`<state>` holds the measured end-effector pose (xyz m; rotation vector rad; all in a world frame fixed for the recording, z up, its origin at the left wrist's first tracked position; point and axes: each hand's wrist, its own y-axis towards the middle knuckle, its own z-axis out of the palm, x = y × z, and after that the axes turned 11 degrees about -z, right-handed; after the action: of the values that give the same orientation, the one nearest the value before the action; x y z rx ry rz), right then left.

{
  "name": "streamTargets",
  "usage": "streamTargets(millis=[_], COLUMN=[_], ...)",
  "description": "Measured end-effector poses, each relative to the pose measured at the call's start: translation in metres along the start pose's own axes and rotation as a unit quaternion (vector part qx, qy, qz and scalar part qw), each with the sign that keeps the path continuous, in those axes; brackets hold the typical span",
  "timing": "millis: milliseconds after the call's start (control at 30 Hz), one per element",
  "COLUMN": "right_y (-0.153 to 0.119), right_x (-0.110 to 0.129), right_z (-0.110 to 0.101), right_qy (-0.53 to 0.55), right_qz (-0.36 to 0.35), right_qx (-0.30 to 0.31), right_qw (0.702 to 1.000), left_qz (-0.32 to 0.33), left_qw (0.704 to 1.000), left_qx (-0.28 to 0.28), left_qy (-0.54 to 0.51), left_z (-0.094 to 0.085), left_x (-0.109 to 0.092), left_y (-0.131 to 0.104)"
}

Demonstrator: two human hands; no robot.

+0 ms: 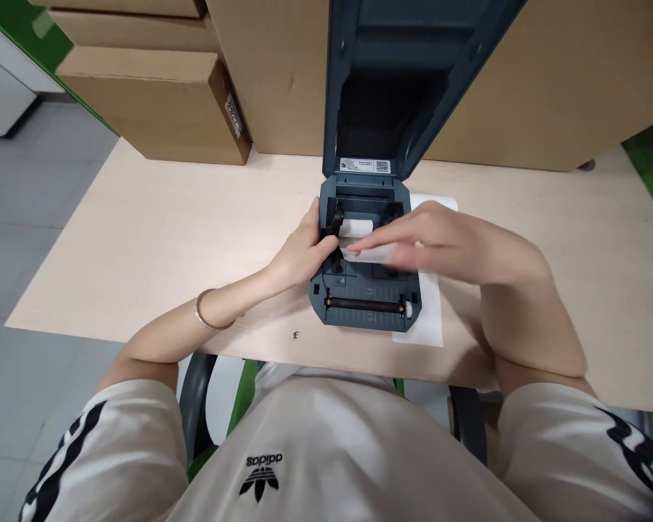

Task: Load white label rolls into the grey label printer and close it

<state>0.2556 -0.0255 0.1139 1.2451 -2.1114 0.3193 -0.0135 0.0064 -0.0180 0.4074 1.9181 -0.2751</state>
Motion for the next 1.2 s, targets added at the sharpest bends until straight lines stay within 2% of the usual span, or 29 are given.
streamTargets(millis=[67, 200, 300, 367, 433, 600, 667, 833, 967, 1200], right_y=[-0.007, -0.010, -0.003, -0.001, -0.004, -0.027, -0.034, -0.040, -0.040, -0.047], right_x=[0.017, 0.050, 0.066, 0.071, 0.070, 0.064, 0.066, 0.080, 0.088, 0.095], right_z=[0.009, 0.034, 0.047, 0.053, 0.058, 0.072, 0.075, 0.065, 0.053, 0.060], right_qy=[-0.101, -0.277, -0.338, -0.361, -0.388, -0.472, -0.483, -0.452, -0.440, -0.411], right_qz=[0.004, 0.019, 0.026, 0.027, 0.001, -0.107, -0.124, -0.120, -0.141, -0.152], right_qx=[0.039, 0.096, 0.168, 0.194, 0.179, 0.042, 0.020, 0.051, 0.064, 0.090], right_qw=[0.994, 0.956, 0.926, 0.912, 0.904, 0.874, 0.867, 0.883, 0.884, 0.895], left_qz=[-0.005, 0.003, 0.007, 0.003, 0.000, 0.003, 0.007, 0.016, 0.011, 0.007], left_qw=[1.000, 1.000, 1.000, 1.000, 1.000, 1.000, 1.000, 1.000, 1.000, 1.000], left_qx=[-0.003, -0.002, -0.005, -0.010, -0.014, -0.011, -0.011, -0.002, -0.004, -0.005], left_qy=[0.005, 0.009, 0.011, 0.011, 0.008, -0.007, -0.015, -0.021, -0.018, -0.015], left_z=[0.000, 0.002, 0.003, 0.003, 0.003, 0.006, 0.007, 0.008, 0.008, 0.007], left_x=[-0.001, -0.009, -0.013, -0.015, -0.016, -0.019, -0.019, -0.021, -0.021, -0.017], left_y=[0.000, 0.000, -0.001, -0.001, -0.001, 0.000, 0.000, 0.000, 0.000, 0.000])
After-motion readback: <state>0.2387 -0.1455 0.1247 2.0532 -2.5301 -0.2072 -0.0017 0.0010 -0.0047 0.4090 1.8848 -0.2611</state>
